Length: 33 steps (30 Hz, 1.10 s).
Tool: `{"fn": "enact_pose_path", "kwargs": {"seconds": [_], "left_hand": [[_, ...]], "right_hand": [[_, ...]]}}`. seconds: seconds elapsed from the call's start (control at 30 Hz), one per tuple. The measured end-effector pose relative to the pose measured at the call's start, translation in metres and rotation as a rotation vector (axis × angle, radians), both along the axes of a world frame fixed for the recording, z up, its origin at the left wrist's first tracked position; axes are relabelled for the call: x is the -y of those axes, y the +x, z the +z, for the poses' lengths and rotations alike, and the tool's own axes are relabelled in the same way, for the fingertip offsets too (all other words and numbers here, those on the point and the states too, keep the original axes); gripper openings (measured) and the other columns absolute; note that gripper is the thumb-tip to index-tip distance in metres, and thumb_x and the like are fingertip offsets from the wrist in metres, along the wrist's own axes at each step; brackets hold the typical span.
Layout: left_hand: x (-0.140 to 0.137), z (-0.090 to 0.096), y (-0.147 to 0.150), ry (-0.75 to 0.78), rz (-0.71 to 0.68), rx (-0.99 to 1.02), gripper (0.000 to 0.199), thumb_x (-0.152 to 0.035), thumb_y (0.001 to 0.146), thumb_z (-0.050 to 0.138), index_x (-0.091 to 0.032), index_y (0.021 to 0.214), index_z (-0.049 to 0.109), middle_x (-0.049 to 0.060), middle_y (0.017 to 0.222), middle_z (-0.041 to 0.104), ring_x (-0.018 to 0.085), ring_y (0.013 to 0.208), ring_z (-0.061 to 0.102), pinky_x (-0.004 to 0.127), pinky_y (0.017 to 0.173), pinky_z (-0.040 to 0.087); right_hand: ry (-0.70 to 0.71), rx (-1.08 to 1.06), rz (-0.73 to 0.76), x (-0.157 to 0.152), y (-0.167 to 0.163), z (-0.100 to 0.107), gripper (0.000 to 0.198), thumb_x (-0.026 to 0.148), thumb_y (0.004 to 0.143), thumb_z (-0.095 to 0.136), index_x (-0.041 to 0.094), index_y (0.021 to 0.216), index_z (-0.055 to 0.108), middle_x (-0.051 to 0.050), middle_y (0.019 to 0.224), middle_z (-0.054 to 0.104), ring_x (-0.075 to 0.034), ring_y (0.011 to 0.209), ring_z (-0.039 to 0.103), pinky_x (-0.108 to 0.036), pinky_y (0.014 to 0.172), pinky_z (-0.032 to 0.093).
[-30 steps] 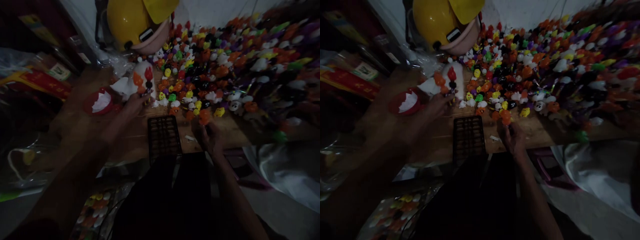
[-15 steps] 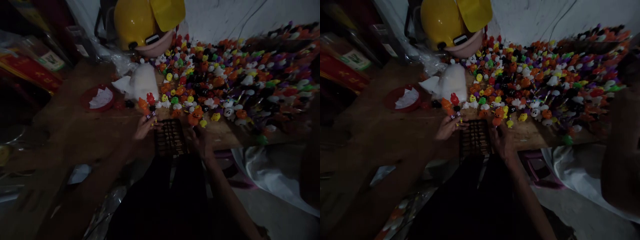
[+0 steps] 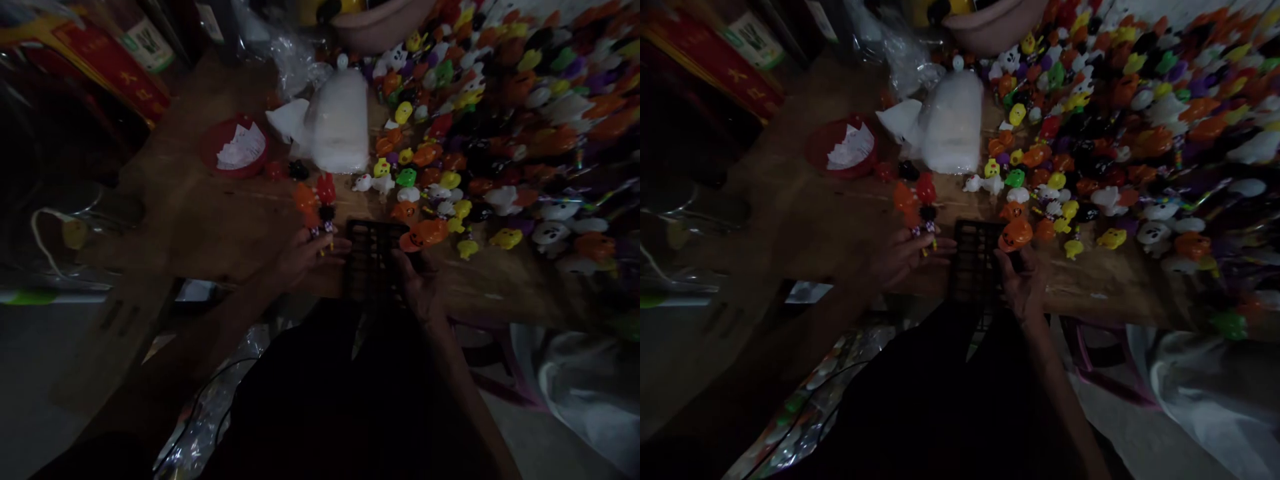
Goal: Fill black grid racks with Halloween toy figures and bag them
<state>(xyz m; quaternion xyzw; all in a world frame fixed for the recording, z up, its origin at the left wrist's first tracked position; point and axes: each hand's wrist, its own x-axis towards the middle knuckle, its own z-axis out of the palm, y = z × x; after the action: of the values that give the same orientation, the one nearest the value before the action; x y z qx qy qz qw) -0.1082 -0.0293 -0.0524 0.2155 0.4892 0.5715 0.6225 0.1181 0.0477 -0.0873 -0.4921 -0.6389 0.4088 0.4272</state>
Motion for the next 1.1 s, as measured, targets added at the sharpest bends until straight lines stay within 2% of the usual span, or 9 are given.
{"fn": "enact_pose_path", "kwargs": {"seconds": [0.17,0.3,0.43,0.53,0.6,0.7,0.83,0.97,1.1], "left_hand": [[0.008,-0.001,0.015,-0.061,0.073,0.01,0.005,-0.016,0.097,0.064,-0.015,0.1,0.06,0.012,0.099,0.081,0.024,0.101,0.08,0.041,0.096,0.062],[0.006,0.004,0.018,-0.078,0.07,0.037,0.003,-0.012,0.099,0.06,-0.015,0.099,0.061,0.008,0.091,0.079,0.022,0.094,0.079,0.041,0.096,0.062],[0.009,0.001,0.022,-0.075,0.14,-0.004,0.002,-0.013,0.097,0.064,-0.015,0.096,0.064,0.002,0.085,0.076,0.018,0.089,0.078,0.035,0.092,0.062],[0.009,-0.004,0.023,-0.035,0.101,0.046,0.006,-0.016,0.095,0.068,-0.015,0.092,0.063,0.003,0.084,0.076,0.018,0.089,0.078,0.035,0.093,0.062],[0.008,-0.005,0.023,-0.007,0.067,0.085,0.01,-0.017,0.094,0.071,-0.015,0.09,0.062,0.004,0.084,0.076,0.02,0.091,0.079,0.036,0.093,0.062],[0.005,-0.003,0.02,-0.043,0.06,0.108,0.009,-0.015,0.094,0.07,-0.015,0.093,0.06,0.004,0.084,0.077,0.02,0.093,0.079,0.036,0.092,0.063],[0.007,0.002,0.022,-0.103,0.08,0.077,0.006,-0.014,0.096,0.063,-0.016,0.092,0.059,0.007,0.089,0.078,0.023,0.095,0.079,0.039,0.091,0.063],[0.016,0.0,0.033,-0.098,0.097,0.043,0.008,-0.02,0.091,0.068,-0.016,0.096,0.063,0.006,0.091,0.077,0.023,0.098,0.077,0.036,0.09,0.061],[0.027,-0.011,0.049,-0.13,0.185,-0.076,0.018,-0.031,0.087,0.075,-0.017,0.096,0.068,0.002,0.087,0.073,0.019,0.092,0.073,0.03,0.085,0.057]], "right_hand": [[-0.071,-0.01,0.002,-0.005,-0.001,0.018,0.032,0.049,0.073,0.08,0.021,0.084,0.07,-0.006,0.092,0.076,-0.026,0.09,0.07,-0.046,0.089,0.059],[0.009,0.027,0.067,-0.014,-0.015,0.033,0.027,0.044,0.074,0.081,0.021,0.082,0.07,-0.006,0.089,0.076,-0.025,0.088,0.069,-0.044,0.088,0.059],[0.05,0.038,0.114,-0.029,-0.04,0.029,0.024,0.044,0.074,0.079,0.022,0.074,0.069,-0.004,0.075,0.072,-0.023,0.076,0.065,-0.041,0.077,0.059],[0.087,0.006,0.113,-0.036,-0.049,0.025,0.027,0.048,0.077,0.075,0.021,0.081,0.071,-0.002,0.08,0.074,-0.022,0.077,0.065,-0.039,0.079,0.058],[0.098,-0.026,0.143,-0.037,-0.05,0.025,0.029,0.05,0.081,0.072,0.022,0.088,0.072,-0.002,0.086,0.075,-0.02,0.079,0.066,-0.038,0.08,0.058],[0.087,-0.035,0.183,-0.04,-0.048,0.028,0.031,0.055,0.082,0.074,0.025,0.084,0.069,-0.002,0.084,0.075,-0.02,0.077,0.066,-0.036,0.076,0.058],[0.101,-0.055,0.104,-0.051,-0.043,0.029,0.035,0.06,0.08,0.077,0.026,0.085,0.066,-0.002,0.083,0.074,-0.021,0.078,0.068,-0.037,0.073,0.057],[-0.024,-0.048,0.103,-0.052,-0.037,0.032,0.034,0.058,0.081,0.079,0.026,0.083,0.066,-0.001,0.072,0.07,-0.021,0.068,0.067,-0.037,0.063,0.055],[-0.183,-0.145,0.244,-0.035,-0.051,0.035,0.036,0.055,0.078,0.084,0.023,0.083,0.068,-0.001,0.076,0.074,-0.016,0.064,0.065,-0.034,0.063,0.057]]}}
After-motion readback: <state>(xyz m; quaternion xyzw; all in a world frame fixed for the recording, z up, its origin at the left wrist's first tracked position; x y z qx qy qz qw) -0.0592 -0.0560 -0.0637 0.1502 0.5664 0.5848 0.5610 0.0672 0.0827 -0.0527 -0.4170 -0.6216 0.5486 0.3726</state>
